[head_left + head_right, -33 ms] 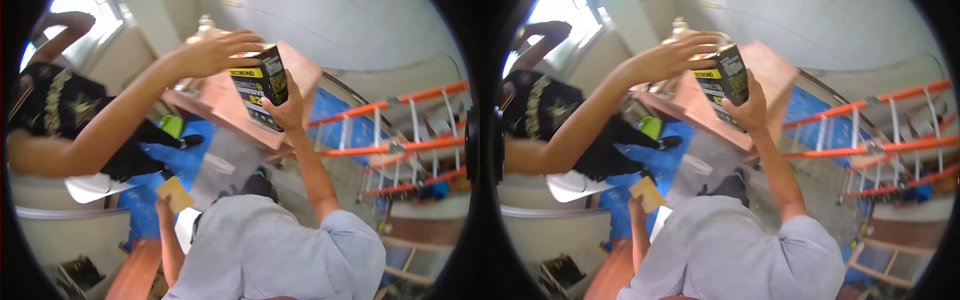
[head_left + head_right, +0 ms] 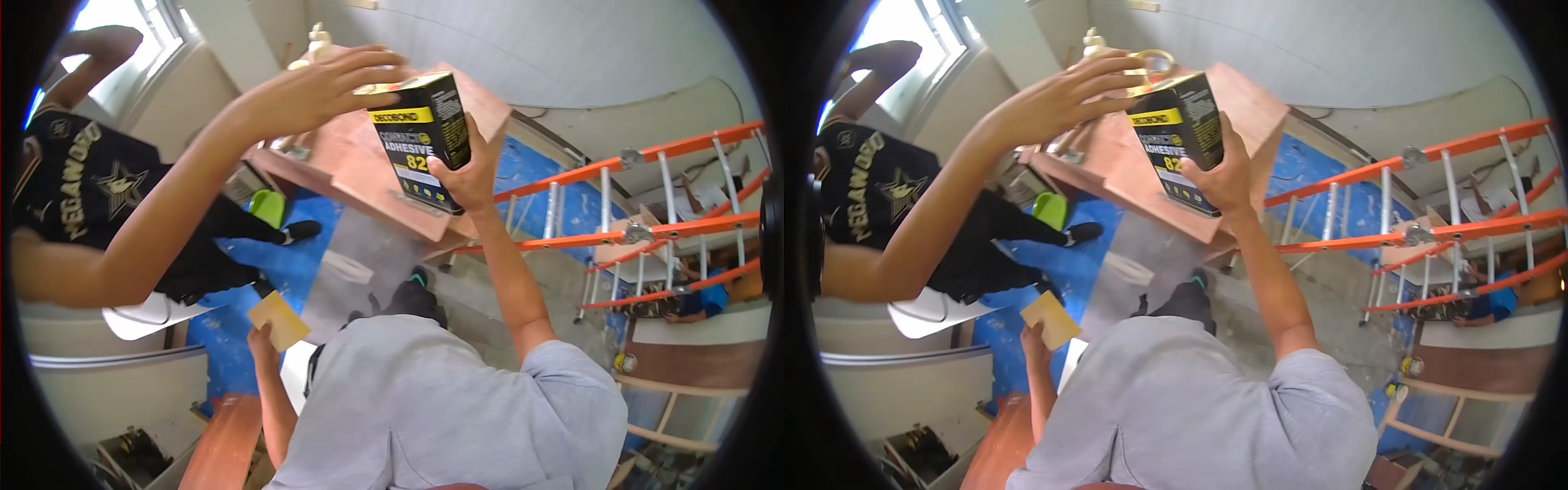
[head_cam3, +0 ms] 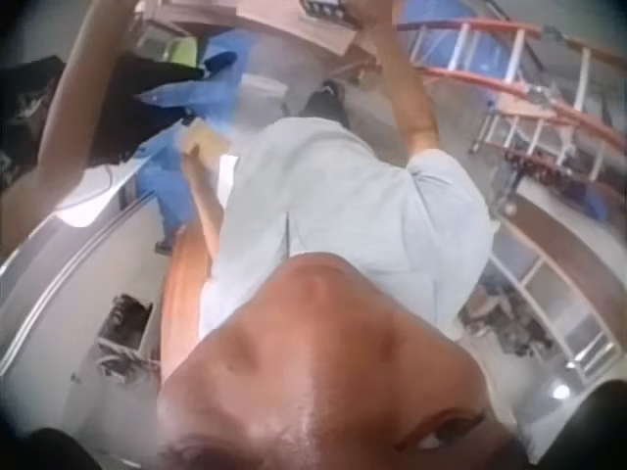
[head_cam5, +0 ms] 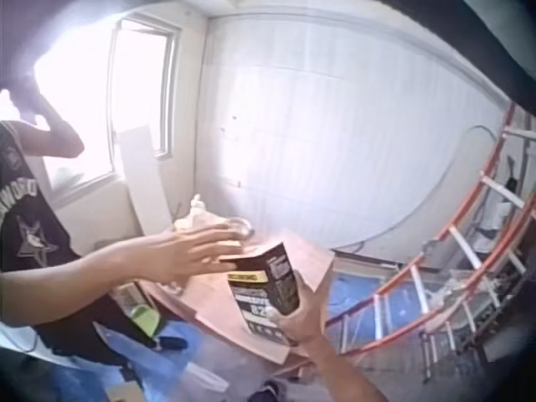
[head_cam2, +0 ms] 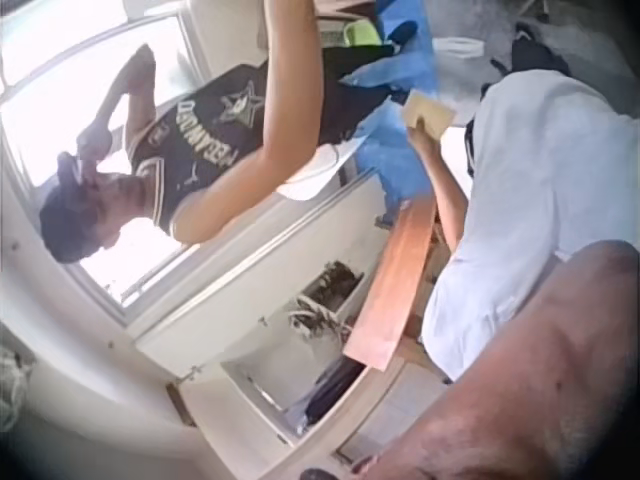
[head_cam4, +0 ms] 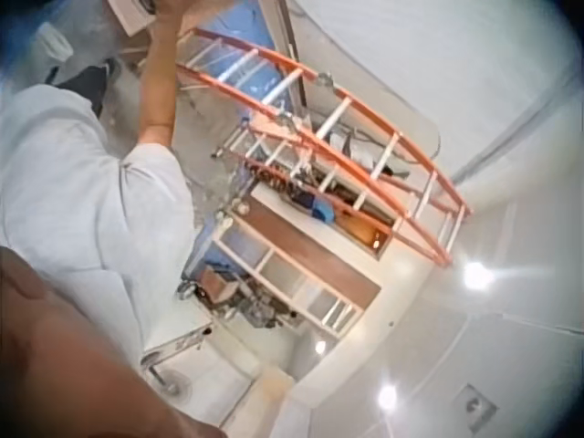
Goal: The person applies adhesive from a metal can onto a piece of wood and spreads it evenly across the surface using a scraper.
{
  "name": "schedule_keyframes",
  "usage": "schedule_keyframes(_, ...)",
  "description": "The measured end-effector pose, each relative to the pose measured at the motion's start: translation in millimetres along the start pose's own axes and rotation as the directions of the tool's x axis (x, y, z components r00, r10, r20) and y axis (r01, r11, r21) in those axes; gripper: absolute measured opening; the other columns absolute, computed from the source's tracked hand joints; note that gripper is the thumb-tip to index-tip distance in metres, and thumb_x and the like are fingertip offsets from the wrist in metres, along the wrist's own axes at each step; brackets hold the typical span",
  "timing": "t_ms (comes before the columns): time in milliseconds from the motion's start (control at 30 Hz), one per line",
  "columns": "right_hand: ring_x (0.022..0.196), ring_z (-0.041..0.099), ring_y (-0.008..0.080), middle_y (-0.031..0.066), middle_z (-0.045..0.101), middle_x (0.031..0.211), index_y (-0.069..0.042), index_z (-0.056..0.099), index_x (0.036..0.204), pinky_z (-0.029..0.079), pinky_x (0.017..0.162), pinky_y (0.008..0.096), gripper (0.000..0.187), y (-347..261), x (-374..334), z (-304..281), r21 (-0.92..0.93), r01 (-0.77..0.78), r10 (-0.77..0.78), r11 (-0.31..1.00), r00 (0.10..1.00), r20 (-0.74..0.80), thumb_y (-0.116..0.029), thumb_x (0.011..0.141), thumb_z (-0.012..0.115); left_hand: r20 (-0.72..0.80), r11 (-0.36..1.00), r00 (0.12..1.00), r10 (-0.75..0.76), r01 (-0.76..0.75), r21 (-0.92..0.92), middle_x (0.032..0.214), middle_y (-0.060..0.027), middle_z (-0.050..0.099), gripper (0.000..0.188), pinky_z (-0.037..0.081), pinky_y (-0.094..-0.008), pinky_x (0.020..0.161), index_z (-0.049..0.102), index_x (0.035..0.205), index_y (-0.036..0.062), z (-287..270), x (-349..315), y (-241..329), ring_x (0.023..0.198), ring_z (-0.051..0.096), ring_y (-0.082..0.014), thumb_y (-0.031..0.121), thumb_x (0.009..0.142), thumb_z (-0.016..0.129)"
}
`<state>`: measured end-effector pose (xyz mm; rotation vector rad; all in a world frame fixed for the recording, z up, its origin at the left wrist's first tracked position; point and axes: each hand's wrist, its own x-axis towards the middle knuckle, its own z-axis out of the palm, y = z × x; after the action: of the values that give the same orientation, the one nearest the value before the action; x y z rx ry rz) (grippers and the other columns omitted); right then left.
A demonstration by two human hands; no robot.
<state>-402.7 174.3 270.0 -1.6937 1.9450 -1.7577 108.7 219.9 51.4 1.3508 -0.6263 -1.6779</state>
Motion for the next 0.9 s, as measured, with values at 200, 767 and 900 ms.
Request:
schedule_keyframes(200,0.101,0.070,0.0263,0.0161,0.071,0.114,-0.004,0.053,0.140,0.055,0.091,0.0364,0.077,82,3,-156,-0.235,-0.156,0.172,0.959,0.984,0.051,-0.014,0.069,0.083,0.045,0.977,0.999,-0.018,0.008,0.214,0.112,-0.0133,0.069,0.030,0.055,-0.0371,0.089,0.061,0.124,-0.0040,55,60,-20,0.101,0.069,-0.0246,0.002,0.095,0.056)
schedule_keyframes(767,0.110,0.064,0.0375,0.0214,0.066,0.121,-0.007,0.042,0.152,0.052,0.096,0.0428,0.098,308,214,-220,-0.618,0.224,0.220,0.753,0.801,0.557,-0.034,0.068,0.084,-0.047,0.969,0.986,0.157,-0.144,0.201,0.114,-0.0095,0.069,0.030,0.052,-0.0308,0.091,0.060,0.125,-0.0028,207,65,2,0.100,0.068,-0.0182,0.009,0.097,0.060)
schedule_keyframes(900,0.111,0.065,0.0359,0.0209,0.066,0.121,-0.006,0.043,0.152,0.051,0.097,0.0420,0.097,319,231,-203,-0.572,0.206,0.221,0.794,0.779,0.587,-0.034,0.068,0.084,-0.049,0.974,0.989,0.140,-0.129,0.188,0.115,-0.0093,0.068,0.033,0.051,-0.0310,0.093,0.059,0.127,-0.0032,229,78,10,0.103,0.067,-0.0182,0.010,0.097,0.061)
